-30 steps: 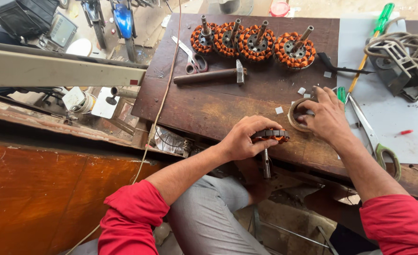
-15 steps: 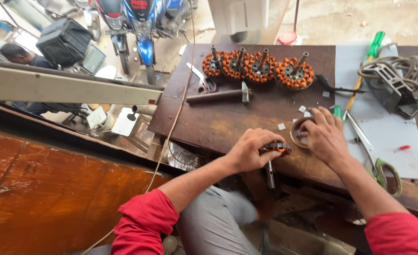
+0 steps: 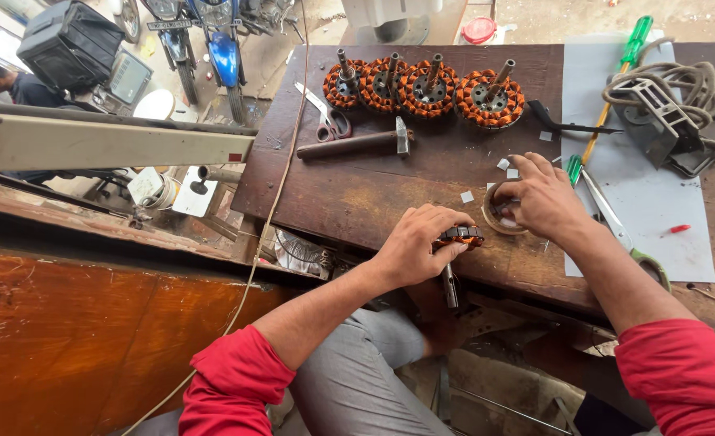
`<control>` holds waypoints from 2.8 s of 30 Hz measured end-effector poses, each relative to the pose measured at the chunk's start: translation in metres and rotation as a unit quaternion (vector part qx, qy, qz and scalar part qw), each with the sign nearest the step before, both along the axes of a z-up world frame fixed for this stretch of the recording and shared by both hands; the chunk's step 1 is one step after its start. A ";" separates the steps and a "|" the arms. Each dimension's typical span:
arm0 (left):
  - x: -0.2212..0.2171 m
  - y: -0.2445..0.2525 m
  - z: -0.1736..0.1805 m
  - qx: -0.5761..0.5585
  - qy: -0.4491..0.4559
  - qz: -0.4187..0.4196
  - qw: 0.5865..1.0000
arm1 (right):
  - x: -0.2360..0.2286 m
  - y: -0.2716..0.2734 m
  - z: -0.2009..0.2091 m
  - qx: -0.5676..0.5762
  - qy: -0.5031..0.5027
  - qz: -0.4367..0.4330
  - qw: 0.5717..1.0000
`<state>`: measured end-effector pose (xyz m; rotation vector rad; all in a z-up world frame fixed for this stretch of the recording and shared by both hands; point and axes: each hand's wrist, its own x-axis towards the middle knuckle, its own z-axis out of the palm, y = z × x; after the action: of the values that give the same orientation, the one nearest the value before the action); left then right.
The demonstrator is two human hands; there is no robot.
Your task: The person inserts small white insulating paper pieces into the slots of a copper-wound motor stator. They use a green-handled screwdriver to press the paper into place and rotate the stator to access different slots. The person repeats this process for multiple slots on the stator.
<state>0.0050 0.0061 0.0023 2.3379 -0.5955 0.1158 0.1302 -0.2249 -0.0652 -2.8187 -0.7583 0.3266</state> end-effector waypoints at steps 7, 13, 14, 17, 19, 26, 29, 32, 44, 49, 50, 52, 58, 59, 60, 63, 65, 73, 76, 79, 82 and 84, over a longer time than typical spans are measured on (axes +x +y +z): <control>-0.002 0.005 0.003 -0.019 0.034 -0.004 0.999 | 0.002 -0.001 -0.009 0.002 -0.008 -0.013 1.000; -0.003 0.007 0.007 -0.026 0.027 -0.001 0.999 | -0.013 0.002 -0.006 0.000 -0.101 0.010 0.995; -0.004 0.007 0.007 -0.029 0.026 0.002 0.999 | -0.022 -0.003 -0.002 0.056 -0.139 0.004 0.989; -0.005 0.007 0.005 -0.013 -0.006 0.006 1.000 | -0.046 -0.012 0.008 0.277 -0.120 -0.088 0.949; -0.009 0.006 0.003 0.004 -0.051 0.006 0.999 | -0.064 -0.020 0.013 0.392 -0.031 -0.172 0.903; -0.003 -0.021 0.008 -0.013 -0.140 0.018 0.990 | -0.088 -0.027 0.028 0.688 0.255 -0.246 0.633; 0.001 -0.029 0.011 -0.046 -0.100 0.039 0.993 | -0.097 -0.023 0.030 0.697 0.268 -0.222 0.627; 0.004 -0.034 0.012 -0.075 -0.082 0.036 0.993 | -0.106 -0.023 0.035 0.632 0.191 -0.170 0.731; 0.017 -0.032 0.010 -0.232 0.065 -0.011 0.971 | -0.103 -0.017 0.018 0.732 0.352 -0.168 0.558; 0.016 -0.030 0.010 -0.212 0.013 -0.009 0.977 | -0.109 -0.013 0.026 0.683 0.288 -0.181 0.646; 0.015 -0.030 0.010 -0.207 0.004 -0.009 0.978 | -0.110 -0.013 0.031 0.664 0.279 -0.187 0.668; 0.013 -0.029 0.011 -0.189 -0.003 -0.006 0.982 | -0.111 -0.013 0.038 0.636 0.269 -0.193 0.697; 0.011 -0.026 0.014 -0.162 -0.003 -0.018 0.987 | -0.112 -0.014 0.048 0.610 0.266 -0.191 0.721; 0.011 -0.026 0.015 -0.159 -0.005 -0.019 0.987 | -0.113 -0.014 0.048 0.610 0.265 -0.191 0.722; 0.011 -0.026 0.015 -0.160 -0.006 -0.020 0.987 | -0.113 -0.015 0.047 0.609 0.264 -0.191 0.723; 0.011 -0.026 0.016 -0.160 -0.006 -0.024 0.987 | -0.112 -0.016 0.044 0.614 0.269 -0.193 0.717; 0.011 -0.026 0.016 -0.156 -0.002 -0.026 0.987 | -0.112 -0.016 0.041 0.619 0.269 -0.193 0.712; 0.011 -0.026 0.015 -0.142 -0.016 -0.031 0.989 | -0.112 -0.015 0.038 0.645 0.276 -0.183 0.689; 0.009 -0.027 0.013 -0.142 -0.033 -0.024 0.989 | -0.113 -0.011 0.042 0.644 0.265 -0.188 0.692; 0.007 -0.028 0.011 -0.139 -0.059 -0.018 0.988 | -0.119 -0.005 0.049 0.621 0.211 -0.195 0.729; 0.007 -0.031 0.008 -0.140 -0.078 0.002 0.987 | -0.128 0.000 0.056 0.595 0.152 -0.196 0.764; 0.007 -0.031 0.006 -0.141 -0.081 0.010 0.987 | -0.131 0.002 0.059 0.591 0.126 -0.199 0.772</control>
<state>0.0118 -0.0253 0.0083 2.0724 -0.5937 0.3790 -0.0005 -0.2228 -0.0066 -1.5906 -0.1359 0.0746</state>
